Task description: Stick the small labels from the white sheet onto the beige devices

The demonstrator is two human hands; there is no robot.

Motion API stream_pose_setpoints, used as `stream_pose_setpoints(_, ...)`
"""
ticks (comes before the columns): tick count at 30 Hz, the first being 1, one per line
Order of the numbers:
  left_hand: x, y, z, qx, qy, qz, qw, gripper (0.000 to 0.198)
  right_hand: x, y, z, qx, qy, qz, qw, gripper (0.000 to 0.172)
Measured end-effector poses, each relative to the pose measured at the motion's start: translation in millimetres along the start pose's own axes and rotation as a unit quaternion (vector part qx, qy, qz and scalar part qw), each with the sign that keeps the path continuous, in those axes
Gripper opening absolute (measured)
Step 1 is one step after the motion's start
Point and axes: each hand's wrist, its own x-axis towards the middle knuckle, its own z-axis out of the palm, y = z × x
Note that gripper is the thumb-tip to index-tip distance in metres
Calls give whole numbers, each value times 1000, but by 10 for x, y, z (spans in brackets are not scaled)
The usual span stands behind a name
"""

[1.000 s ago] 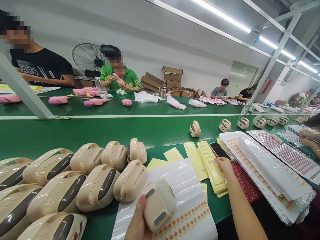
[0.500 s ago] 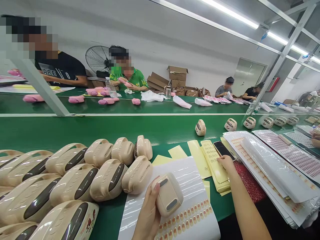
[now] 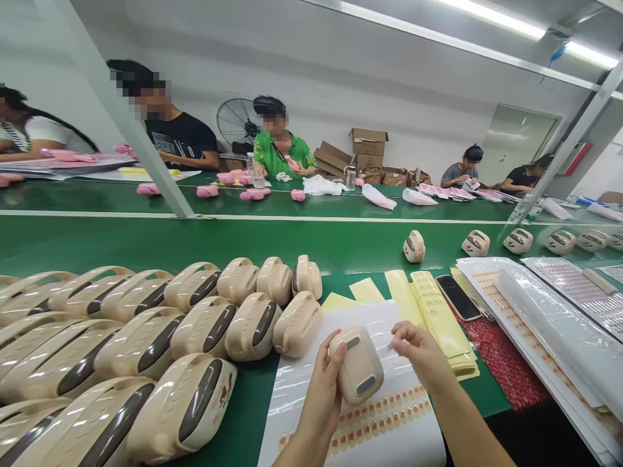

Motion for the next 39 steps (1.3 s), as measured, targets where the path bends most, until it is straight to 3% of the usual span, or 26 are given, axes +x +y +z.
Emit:
stream_pose_setpoints(2,2,-13,-1,-7,-8,8,1000,49,-108,26,208,18,-41,-4,999,25)
stream_pose_setpoints(5,-1,-26,-7,-17,-18,11,1000,50,-154,69,345,-1,-41,16,999,25)
stream_pose_setpoints(17,14,-46,-23,-15,-14,1,1000,46,-140,165,389,-42,-5,-18,999,17)
stream_pose_setpoints(21,0,-39,-12,-16,-8,2,1000,45,-183,155,426,-95,10,-69,993,15)
stream_pose_setpoints(26,-8,-42,9,-19,2,10,1000,42,-271,146,480,-173,42,-214,961,11)
stream_pose_setpoints(29,5,-32,-16,-32,26,11,999,32,-96,189,241,-183,73,-226,954,14)
stream_pose_setpoints(32,10,25,-69,-62,58,-39,996,20,255,267,-272,-235,217,-144,936,17)
stream_pose_setpoints(34,-15,89,-120,-87,67,-87,990,23,478,337,-628,-263,272,-118,918,16)
stream_pose_setpoints(36,-71,161,-204,-113,76,-113,984,30,632,410,-883,-295,301,-103,901,18)
stream_pose_setpoints(39,-202,265,-441,-155,77,-90,981,35,718,488,-1031,-341,307,-104,883,22)
